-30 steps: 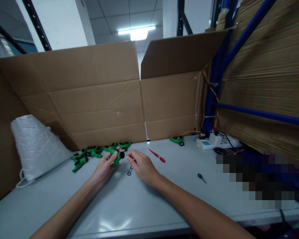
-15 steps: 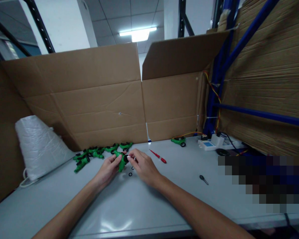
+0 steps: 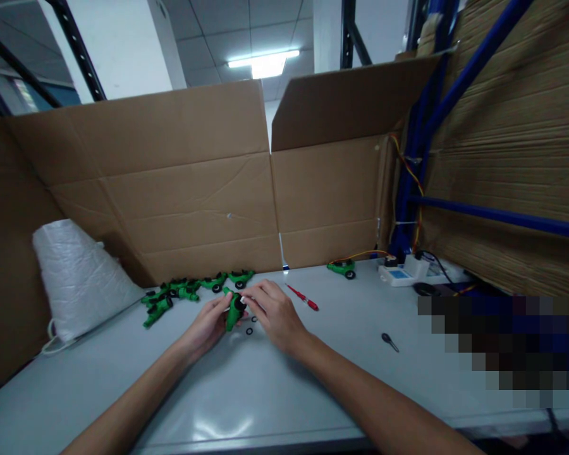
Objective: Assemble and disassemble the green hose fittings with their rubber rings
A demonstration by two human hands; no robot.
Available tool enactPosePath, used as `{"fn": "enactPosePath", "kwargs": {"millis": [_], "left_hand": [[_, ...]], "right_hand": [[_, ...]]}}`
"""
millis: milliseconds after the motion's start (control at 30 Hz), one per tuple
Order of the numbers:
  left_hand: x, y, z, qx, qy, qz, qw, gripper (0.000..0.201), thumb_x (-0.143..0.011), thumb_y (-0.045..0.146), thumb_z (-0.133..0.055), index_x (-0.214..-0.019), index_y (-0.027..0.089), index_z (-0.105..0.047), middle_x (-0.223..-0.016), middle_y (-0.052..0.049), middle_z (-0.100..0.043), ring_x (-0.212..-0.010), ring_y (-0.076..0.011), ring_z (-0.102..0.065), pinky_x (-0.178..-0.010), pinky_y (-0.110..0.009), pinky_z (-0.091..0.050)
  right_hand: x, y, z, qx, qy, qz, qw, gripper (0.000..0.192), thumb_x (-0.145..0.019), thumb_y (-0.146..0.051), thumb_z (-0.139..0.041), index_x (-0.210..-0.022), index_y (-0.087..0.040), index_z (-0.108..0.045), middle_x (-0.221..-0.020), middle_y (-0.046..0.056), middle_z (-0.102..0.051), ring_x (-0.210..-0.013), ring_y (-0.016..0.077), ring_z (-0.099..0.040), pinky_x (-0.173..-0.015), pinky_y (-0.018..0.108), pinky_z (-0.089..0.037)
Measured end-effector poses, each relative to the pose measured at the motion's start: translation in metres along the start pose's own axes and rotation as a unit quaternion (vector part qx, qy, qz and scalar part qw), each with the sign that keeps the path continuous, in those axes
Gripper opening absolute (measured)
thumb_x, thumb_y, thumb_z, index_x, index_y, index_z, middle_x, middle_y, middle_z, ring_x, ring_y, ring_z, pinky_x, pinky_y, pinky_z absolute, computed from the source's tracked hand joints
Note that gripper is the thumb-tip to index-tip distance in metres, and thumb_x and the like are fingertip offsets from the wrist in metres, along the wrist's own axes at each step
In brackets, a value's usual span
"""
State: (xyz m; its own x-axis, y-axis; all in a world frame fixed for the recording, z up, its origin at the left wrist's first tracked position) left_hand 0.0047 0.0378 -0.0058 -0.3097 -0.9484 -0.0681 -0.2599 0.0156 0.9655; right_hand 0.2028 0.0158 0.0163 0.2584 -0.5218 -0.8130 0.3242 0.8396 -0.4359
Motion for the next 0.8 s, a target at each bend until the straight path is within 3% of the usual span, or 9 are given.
{"fn": "enactPosePath", "kwargs": {"millis": [333, 600, 800], "left_hand": [[0.0035, 0.0057, -0.0087, 0.002, -0.004, 0.002, 1.000, 0.048, -0.089, 0.054, -0.079, -0.107, 0.010, -0.078, -0.098, -0.012, -0.077, -0.080, -0.0182, -0.071, -0.071, -0.027, -0.055], [-0.0008, 0.0003, -0.0050, 0.016, 0.006, -0.011, 1.000, 0.044, -0.085, 0.051, -0.083, -0.108, 0.013, -0.078, -0.092, -0.008, -0.078, -0.083, -0.0176, -0.071, -0.077, -0.027, -0.058], [0.0010, 0.0044, -0.0050, 0.004, 0.036, -0.002, 0.999, 0.047, -0.083, 0.052, -0.085, -0.112, 0.015, -0.078, -0.098, -0.009, -0.079, -0.084, -0.0184, -0.072, -0.078, -0.029, -0.060]], "right_hand": [[0.0005, -0.0042, -0.0001, -0.014, 0.013, -0.011, 1.000, 0.007, -0.105, -0.023, -0.059, -0.107, -0.023, -0.066, -0.097, 0.004, -0.066, -0.088, 0.0204, -0.064, -0.082, 0.034, -0.051], [-0.0008, -0.0088, -0.0046, -0.021, -0.012, 0.016, 1.000, 0.011, -0.106, -0.019, -0.055, -0.109, -0.024, -0.065, -0.103, 0.006, -0.064, -0.099, 0.0227, -0.062, -0.088, 0.036, -0.052], [-0.0012, -0.0092, -0.0060, -0.020, -0.014, 0.019, 1.000, 0.011, -0.107, -0.018, -0.054, -0.110, -0.023, -0.063, -0.104, 0.007, -0.063, -0.103, 0.0235, -0.061, -0.092, 0.037, -0.052]]}}
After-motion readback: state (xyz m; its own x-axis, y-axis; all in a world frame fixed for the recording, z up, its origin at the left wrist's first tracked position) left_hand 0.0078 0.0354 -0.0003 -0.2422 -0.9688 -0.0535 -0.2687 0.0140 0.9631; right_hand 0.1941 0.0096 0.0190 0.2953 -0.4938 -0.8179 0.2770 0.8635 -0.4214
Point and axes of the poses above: each hand's wrist, its own x-axis away from the middle knuckle, its own z-axis out of the back of the hand, y = z × x, the point moved 2 cm from there along -x, towards the middle knuckle
